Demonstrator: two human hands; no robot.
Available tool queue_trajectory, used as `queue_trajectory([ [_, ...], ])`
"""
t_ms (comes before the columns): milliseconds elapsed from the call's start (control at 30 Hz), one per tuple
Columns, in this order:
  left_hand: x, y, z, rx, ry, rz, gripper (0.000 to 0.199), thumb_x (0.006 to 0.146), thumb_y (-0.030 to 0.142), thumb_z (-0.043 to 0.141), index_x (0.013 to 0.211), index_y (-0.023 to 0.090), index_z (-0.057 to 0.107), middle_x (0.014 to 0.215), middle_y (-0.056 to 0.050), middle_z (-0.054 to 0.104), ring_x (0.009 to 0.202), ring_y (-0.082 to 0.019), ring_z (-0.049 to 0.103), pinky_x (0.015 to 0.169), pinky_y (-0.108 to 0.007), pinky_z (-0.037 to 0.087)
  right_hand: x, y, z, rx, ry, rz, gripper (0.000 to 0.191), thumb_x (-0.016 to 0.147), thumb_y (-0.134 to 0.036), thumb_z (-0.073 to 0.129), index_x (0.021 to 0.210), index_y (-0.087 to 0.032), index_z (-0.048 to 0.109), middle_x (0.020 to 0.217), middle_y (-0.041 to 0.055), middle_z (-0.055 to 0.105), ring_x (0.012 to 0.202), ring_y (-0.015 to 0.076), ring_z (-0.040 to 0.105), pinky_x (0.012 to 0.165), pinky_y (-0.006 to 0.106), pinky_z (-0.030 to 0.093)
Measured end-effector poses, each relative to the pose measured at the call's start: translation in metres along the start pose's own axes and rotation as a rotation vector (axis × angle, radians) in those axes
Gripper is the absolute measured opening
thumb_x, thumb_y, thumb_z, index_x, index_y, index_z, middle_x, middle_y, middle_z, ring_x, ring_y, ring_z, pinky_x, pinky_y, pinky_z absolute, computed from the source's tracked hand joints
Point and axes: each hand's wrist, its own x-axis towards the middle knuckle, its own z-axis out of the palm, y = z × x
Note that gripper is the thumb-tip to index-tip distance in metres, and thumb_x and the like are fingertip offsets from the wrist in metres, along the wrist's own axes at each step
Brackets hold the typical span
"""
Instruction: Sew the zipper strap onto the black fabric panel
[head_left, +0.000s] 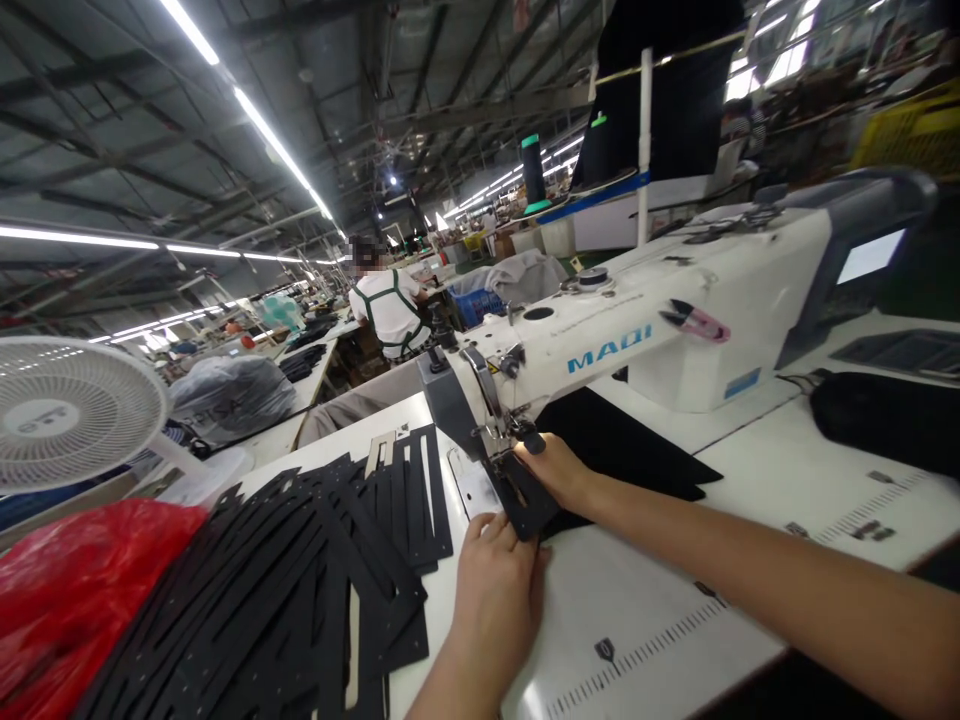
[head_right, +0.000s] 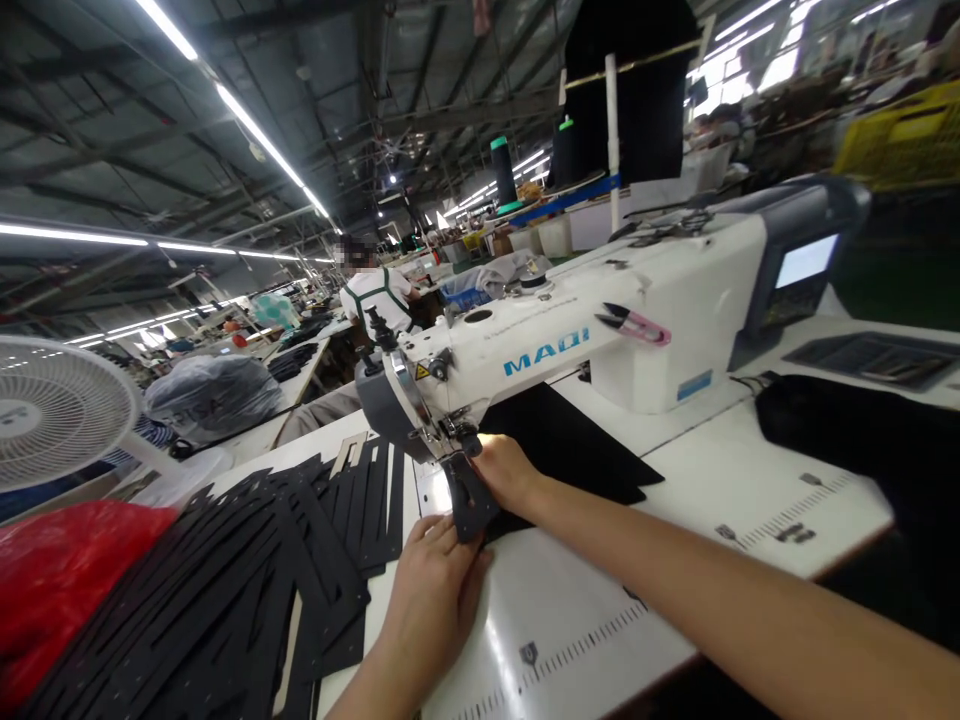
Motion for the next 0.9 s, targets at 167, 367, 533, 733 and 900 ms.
queue_trajectory([
  [167,-0.009,0.0,0.002,0.029,0.151,-0.156,0.014,0.08,0.008,0.049,0.083,0.018,0.058,0.084,-0.005,0.064,0.079,-0.023,0.06,0.068,-0.039,0.048,0.002,0.002,-0.002,0.009,0.093,0.095,0.021,0.082,-0.011,0.044,0.067,-0.011,0.059,0.064,0.006,0.058,0.062,0.0164,0.054,0.052,0.023,0.038],
  [367,-0.017,-0.011,0.011,0.201,0.22,-0.006,0.045,0.072,-0.003,0.04,0.11,0.014,0.055,0.11,-0.01,0.063,0.099,-0.024,0.06,0.086,-0.044,0.051,-0.081,-0.009,-0.012,-0.023,0.096,-0.307,0.025,0.084,-0.01,0.046,0.098,-0.018,0.065,0.109,0.0088,0.058,0.104,0.0203,0.051,0.092,0.037,0.041],
  [533,-0.012,-0.019,0.013,0.265,0.114,0.126,0.038,0.078,-0.003,0.038,0.106,0.012,0.059,0.107,-0.01,0.065,0.098,-0.02,0.062,0.09,-0.039,0.051,-0.102,-0.003,-0.012,-0.187,0.12,-0.483,0.035,0.088,-0.012,0.041,0.117,-0.021,0.058,0.118,0.0102,0.056,0.112,0.0223,0.05,0.097,0.044,0.041],
  [733,0.003,-0.032,0.026,0.289,0.29,0.21,0.032,0.085,0.001,0.033,0.095,0.012,0.062,0.091,-0.01,0.067,0.084,-0.02,0.065,0.08,-0.037,0.055,-0.082,0.002,-0.022,-0.184,0.016,-0.468,0.035,0.089,-0.015,0.043,0.121,-0.022,0.055,0.121,0.0113,0.055,0.112,0.0236,0.051,0.098,0.047,0.04],
  [900,0.015,-0.044,0.031,0.297,0.304,0.26,0.031,0.091,0.009,0.031,0.095,0.011,0.061,0.083,-0.011,0.064,0.078,-0.022,0.063,0.071,-0.035,0.056,-0.066,0.008,-0.02,-0.105,0.004,-0.445,0.039,0.087,-0.012,0.042,0.122,-0.025,0.053,0.124,0.0096,0.054,0.111,0.0215,0.051,0.098,0.046,0.039],
])
